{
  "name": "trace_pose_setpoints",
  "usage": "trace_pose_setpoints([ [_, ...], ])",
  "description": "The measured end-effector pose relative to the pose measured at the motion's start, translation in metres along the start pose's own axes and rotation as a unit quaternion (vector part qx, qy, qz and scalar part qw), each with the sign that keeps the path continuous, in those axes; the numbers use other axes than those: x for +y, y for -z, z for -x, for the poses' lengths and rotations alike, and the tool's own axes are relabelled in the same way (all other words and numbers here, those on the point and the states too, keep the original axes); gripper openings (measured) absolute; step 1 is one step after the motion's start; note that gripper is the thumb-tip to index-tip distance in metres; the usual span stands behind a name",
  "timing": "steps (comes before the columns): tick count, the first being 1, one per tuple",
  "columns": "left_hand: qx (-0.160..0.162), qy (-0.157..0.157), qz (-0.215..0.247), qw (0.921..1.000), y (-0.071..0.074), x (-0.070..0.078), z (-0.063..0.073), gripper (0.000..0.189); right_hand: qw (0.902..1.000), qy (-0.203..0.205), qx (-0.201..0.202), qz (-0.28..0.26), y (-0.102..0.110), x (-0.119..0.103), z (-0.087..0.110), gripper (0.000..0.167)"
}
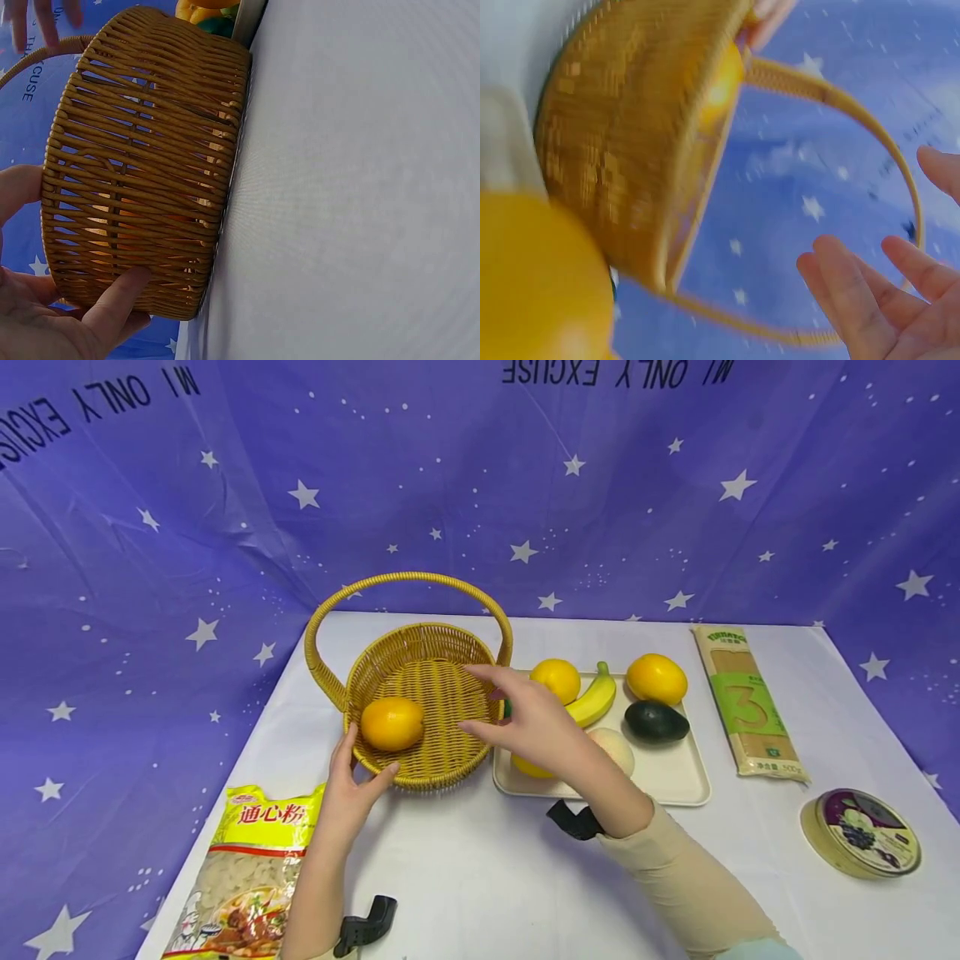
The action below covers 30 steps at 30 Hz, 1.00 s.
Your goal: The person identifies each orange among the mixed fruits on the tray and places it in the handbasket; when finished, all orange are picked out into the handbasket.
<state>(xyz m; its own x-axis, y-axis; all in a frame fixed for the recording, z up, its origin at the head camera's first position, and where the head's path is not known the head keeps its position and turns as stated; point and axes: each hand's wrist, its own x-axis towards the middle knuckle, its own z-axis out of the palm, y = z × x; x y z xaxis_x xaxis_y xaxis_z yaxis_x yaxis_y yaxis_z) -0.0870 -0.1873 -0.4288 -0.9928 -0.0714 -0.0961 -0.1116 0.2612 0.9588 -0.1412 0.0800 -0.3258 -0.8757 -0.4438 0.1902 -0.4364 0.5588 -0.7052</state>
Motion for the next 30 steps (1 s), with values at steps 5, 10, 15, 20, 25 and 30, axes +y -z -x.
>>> trace_pose_setpoints([
  [5, -0.001, 0.004, 0.001, 1.0000, -0.001, 0.001, 0.000, 0.092, 0.9977, -0.029, 0.051, -0.032, 0.037, 0.012, 0.022, 0.068],
  [10, -0.003, 0.009, -0.004, 0.9999, -0.002, 0.001, 0.000, 0.093, 0.9914, -0.061, 0.114, -0.019, 0.069, 0.026, 0.042, 0.068],
  [15, 0.000, 0.017, -0.005, 0.9999, -0.001, 0.000, 0.001, 0.093, 0.9797, -0.093, 0.176, -0.023, 0.096, 0.041, 0.057, 0.065],
  [20, 0.002, 0.016, -0.005, 0.9999, -0.002, -0.001, 0.001, 0.093, 0.9665, -0.113, 0.230, -0.020, 0.118, 0.067, 0.067, 0.067],
  [25, 0.004, 0.017, -0.005, 0.9998, -0.004, 0.000, 0.001, 0.093, 0.9481, -0.190, 0.255, 0.007, 0.131, 0.097, 0.070, 0.073],
  [30, 0.005, 0.021, -0.003, 0.9998, -0.004, 0.000, 0.001, 0.093, 0.9335, -0.243, 0.261, -0.038, 0.133, 0.127, 0.072, 0.080],
])
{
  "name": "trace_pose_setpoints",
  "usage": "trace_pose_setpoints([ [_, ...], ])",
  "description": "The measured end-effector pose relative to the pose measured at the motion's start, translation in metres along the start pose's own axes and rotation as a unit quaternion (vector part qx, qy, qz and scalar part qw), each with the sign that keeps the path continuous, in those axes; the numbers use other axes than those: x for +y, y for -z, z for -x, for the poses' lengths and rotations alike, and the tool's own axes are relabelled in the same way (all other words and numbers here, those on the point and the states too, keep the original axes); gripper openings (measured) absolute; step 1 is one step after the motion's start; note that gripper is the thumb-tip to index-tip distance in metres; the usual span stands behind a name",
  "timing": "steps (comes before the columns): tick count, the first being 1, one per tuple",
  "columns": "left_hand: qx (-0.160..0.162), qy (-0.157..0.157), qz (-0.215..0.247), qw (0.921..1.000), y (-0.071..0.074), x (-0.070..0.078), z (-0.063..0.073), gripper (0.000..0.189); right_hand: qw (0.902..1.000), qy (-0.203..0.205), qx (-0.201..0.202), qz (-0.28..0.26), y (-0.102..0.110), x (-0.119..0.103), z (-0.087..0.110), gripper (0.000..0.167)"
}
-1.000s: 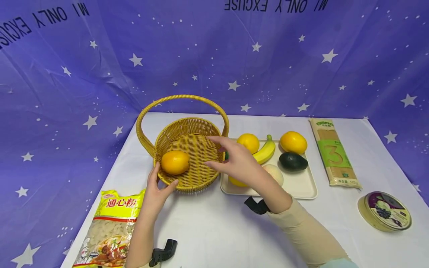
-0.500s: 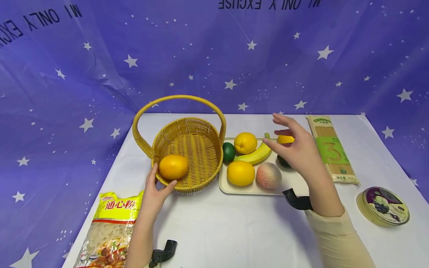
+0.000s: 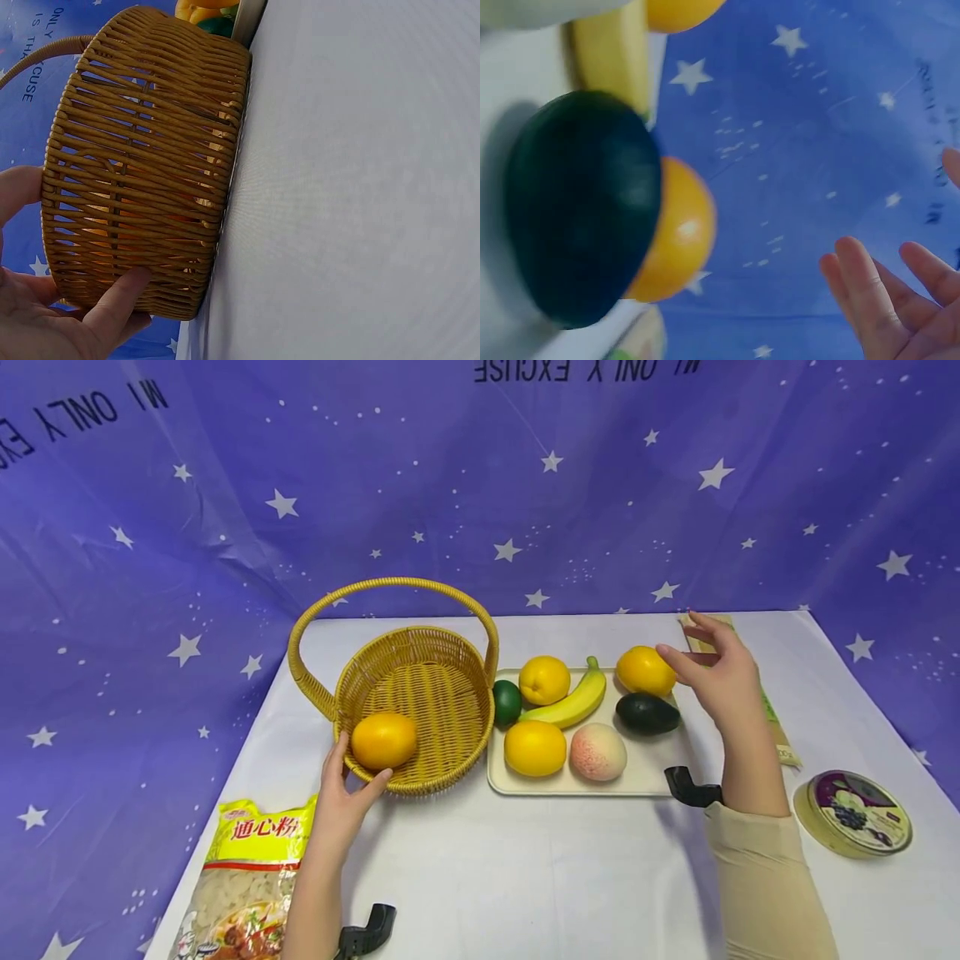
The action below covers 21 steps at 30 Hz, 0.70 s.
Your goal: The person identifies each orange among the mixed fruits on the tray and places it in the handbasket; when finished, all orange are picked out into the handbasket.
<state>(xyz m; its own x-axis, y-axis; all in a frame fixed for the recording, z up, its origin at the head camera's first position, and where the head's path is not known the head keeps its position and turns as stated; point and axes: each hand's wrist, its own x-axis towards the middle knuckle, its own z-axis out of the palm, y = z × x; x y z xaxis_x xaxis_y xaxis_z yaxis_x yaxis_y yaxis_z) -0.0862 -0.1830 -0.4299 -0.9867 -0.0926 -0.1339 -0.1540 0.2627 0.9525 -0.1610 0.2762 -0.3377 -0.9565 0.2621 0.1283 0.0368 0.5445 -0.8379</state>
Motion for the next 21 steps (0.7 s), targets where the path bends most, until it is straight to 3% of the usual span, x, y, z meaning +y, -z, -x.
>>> trace_pose_setpoints([
  [9, 0.002, 0.001, 0.000, 1.0000, 0.000, 0.000, 0.001, 0.094, 0.9965, -0.061, -0.008, -0.057, -0.010, 0.044, -0.019, 0.083],
  [21, -0.002, -0.001, 0.006, 1.0000, 0.000, -0.001, 0.001, 0.093, 0.9940, -0.101, -0.042, -0.005, -0.020, 0.066, -0.026, 0.092],
])
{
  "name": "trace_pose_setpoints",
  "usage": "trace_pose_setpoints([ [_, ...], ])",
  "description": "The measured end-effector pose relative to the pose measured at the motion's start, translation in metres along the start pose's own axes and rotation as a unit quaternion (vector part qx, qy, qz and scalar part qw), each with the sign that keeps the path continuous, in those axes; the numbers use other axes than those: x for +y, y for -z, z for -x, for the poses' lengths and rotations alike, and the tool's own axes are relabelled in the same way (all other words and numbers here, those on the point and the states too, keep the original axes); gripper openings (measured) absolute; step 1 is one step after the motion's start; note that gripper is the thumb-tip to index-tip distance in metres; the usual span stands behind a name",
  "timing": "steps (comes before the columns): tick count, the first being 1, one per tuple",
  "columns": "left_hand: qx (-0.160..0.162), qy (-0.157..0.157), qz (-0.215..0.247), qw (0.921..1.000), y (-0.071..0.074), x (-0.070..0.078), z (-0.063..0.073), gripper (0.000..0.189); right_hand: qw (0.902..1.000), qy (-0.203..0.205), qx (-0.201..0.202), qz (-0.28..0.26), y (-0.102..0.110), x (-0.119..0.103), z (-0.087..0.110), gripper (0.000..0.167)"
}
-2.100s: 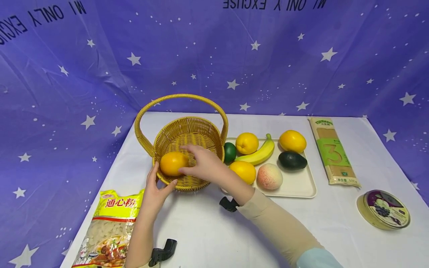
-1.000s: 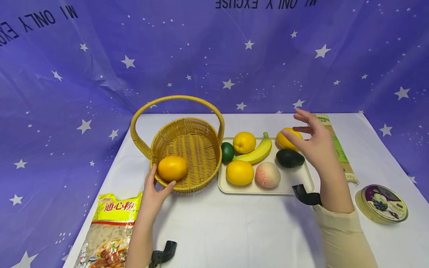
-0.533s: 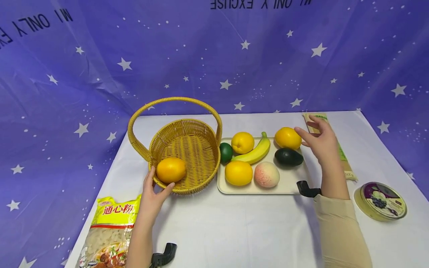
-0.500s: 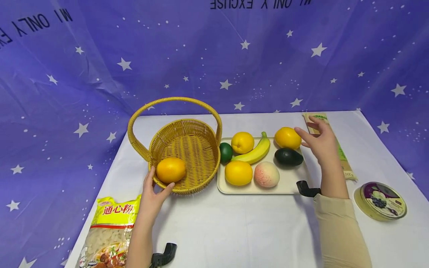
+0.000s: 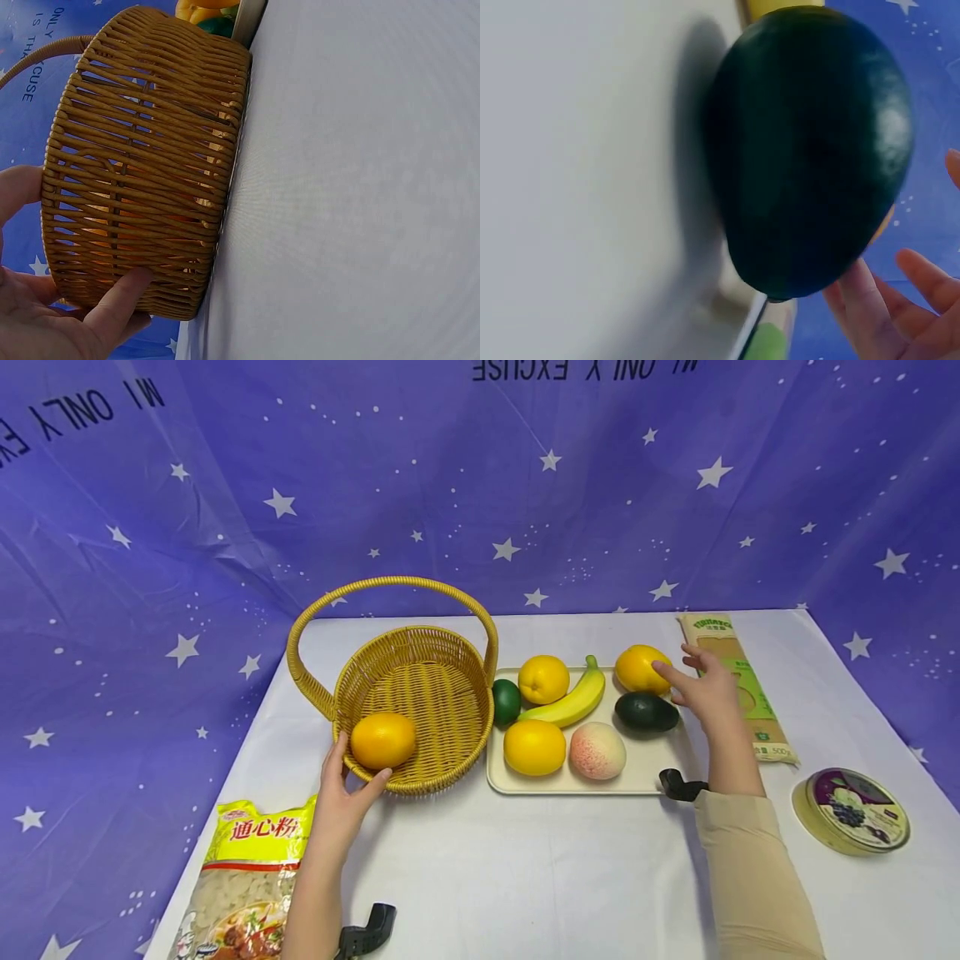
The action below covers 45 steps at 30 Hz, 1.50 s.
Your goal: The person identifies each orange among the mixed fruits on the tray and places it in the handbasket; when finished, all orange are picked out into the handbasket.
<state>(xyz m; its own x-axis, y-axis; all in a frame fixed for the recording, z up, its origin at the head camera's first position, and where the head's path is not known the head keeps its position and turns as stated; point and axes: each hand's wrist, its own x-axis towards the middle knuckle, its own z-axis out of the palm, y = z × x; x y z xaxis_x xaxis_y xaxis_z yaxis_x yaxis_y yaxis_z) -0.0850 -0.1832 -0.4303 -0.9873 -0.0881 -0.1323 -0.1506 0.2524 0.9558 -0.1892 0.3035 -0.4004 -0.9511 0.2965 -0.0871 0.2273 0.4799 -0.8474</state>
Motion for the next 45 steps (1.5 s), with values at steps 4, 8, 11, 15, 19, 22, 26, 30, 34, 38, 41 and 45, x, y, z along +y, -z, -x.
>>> trace_pose_setpoints([
  [4, 0.002, 0.005, -0.006, 1.0000, 0.001, -0.001, 0.000, 0.093, 0.9998, -0.010, -0.013, 0.010, -0.005, 0.006, -0.005, 0.094],
  [8, 0.004, 0.005, -0.009, 0.9999, 0.001, -0.002, -0.001, 0.093, 0.9993, -0.018, -0.025, 0.020, -0.009, 0.010, -0.010, 0.096],
  [11, 0.005, 0.004, -0.010, 0.9999, 0.000, -0.002, -0.001, 0.093, 0.9988, -0.020, -0.035, 0.027, -0.011, 0.010, -0.011, 0.095],
  [15, 0.005, 0.000, -0.011, 0.9999, 0.000, 0.000, 0.000, 0.093, 0.9979, -0.024, -0.044, 0.041, -0.013, 0.009, -0.013, 0.095],
  [19, 0.004, -0.001, -0.012, 0.9999, 0.000, 0.001, 0.001, 0.093, 0.9968, -0.030, -0.051, 0.054, -0.015, 0.008, -0.015, 0.097],
  [22, 0.004, 0.000, -0.010, 0.9999, 0.000, 0.001, 0.002, 0.092, 0.9952, -0.024, -0.056, 0.077, -0.017, 0.008, -0.018, 0.098],
  [26, 0.004, 0.002, -0.010, 0.9999, 0.001, 0.001, 0.002, 0.092, 0.9946, -0.016, -0.060, 0.083, -0.019, 0.010, -0.021, 0.101],
  [30, 0.003, 0.001, -0.008, 1.0000, 0.000, 0.002, 0.002, 0.092, 0.9973, -0.016, -0.052, 0.049, -0.021, 0.014, -0.022, 0.101],
  [34, 0.004, -0.003, -0.005, 1.0000, 0.000, 0.002, 0.002, 0.092, 0.9987, -0.015, -0.040, 0.027, -0.022, 0.015, -0.021, 0.099],
  [38, 0.004, -0.004, -0.006, 1.0000, 0.000, 0.001, 0.002, 0.092, 0.9993, -0.022, -0.026, 0.016, -0.021, 0.014, -0.020, 0.095],
  [41, 0.003, -0.003, -0.006, 1.0000, -0.001, 0.001, 0.002, 0.092, 0.9994, -0.028, -0.019, 0.007, -0.019, 0.012, -0.018, 0.093],
  [45, 0.006, -0.003, -0.006, 1.0000, -0.001, -0.001, 0.001, 0.092, 0.9993, -0.031, -0.015, -0.010, -0.017, 0.006, -0.017, 0.093],
])
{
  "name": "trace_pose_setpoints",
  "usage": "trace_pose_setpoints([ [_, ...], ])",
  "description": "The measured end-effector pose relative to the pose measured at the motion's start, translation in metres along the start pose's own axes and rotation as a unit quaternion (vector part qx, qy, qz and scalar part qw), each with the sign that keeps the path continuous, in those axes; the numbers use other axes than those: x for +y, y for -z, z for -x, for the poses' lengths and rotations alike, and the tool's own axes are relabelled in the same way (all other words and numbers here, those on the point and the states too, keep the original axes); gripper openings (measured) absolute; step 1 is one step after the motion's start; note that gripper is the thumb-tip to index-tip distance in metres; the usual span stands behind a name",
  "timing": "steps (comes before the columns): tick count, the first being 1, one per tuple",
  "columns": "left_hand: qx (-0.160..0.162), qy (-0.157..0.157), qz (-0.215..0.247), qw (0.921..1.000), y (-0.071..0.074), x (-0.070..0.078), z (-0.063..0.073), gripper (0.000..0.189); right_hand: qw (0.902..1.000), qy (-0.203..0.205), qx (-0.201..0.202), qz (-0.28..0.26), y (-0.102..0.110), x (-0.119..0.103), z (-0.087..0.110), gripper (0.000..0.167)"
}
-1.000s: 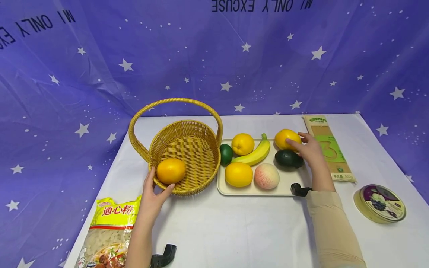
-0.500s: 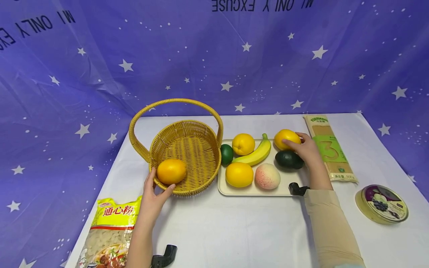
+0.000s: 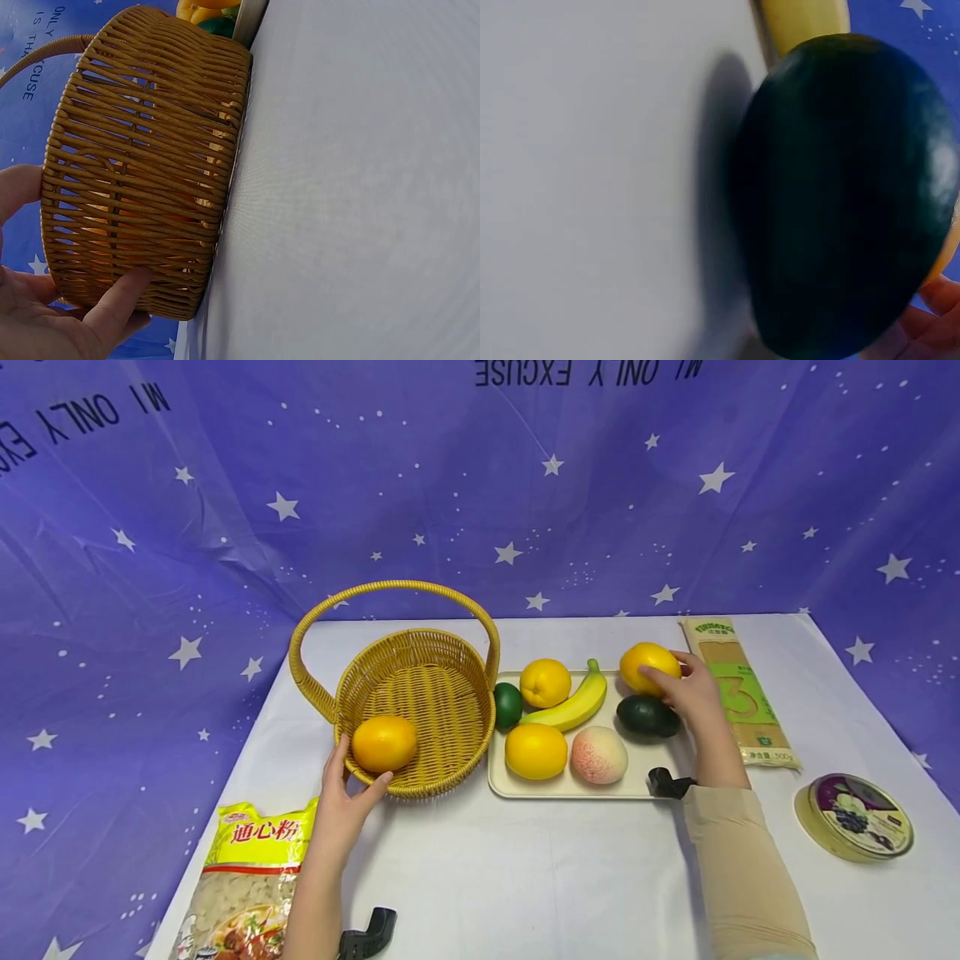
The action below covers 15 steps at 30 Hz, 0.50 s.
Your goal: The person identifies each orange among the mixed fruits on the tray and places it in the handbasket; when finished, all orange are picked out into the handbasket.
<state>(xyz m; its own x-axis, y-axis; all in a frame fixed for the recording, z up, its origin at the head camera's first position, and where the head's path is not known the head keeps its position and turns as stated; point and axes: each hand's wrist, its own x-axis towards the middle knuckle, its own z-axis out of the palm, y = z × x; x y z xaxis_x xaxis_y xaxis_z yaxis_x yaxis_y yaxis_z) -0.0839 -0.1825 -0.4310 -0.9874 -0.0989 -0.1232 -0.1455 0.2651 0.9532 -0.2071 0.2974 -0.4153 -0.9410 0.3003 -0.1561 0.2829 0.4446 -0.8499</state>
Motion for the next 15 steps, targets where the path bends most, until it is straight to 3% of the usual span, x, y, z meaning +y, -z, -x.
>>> trace_pose_setpoints([
  [15, -0.004, 0.000, -0.001, 1.0000, 0.001, -0.001, 0.000, 0.093, 0.9982, 0.053, 0.013, -0.023, 0.004, -0.035, 0.018, 0.086],
])
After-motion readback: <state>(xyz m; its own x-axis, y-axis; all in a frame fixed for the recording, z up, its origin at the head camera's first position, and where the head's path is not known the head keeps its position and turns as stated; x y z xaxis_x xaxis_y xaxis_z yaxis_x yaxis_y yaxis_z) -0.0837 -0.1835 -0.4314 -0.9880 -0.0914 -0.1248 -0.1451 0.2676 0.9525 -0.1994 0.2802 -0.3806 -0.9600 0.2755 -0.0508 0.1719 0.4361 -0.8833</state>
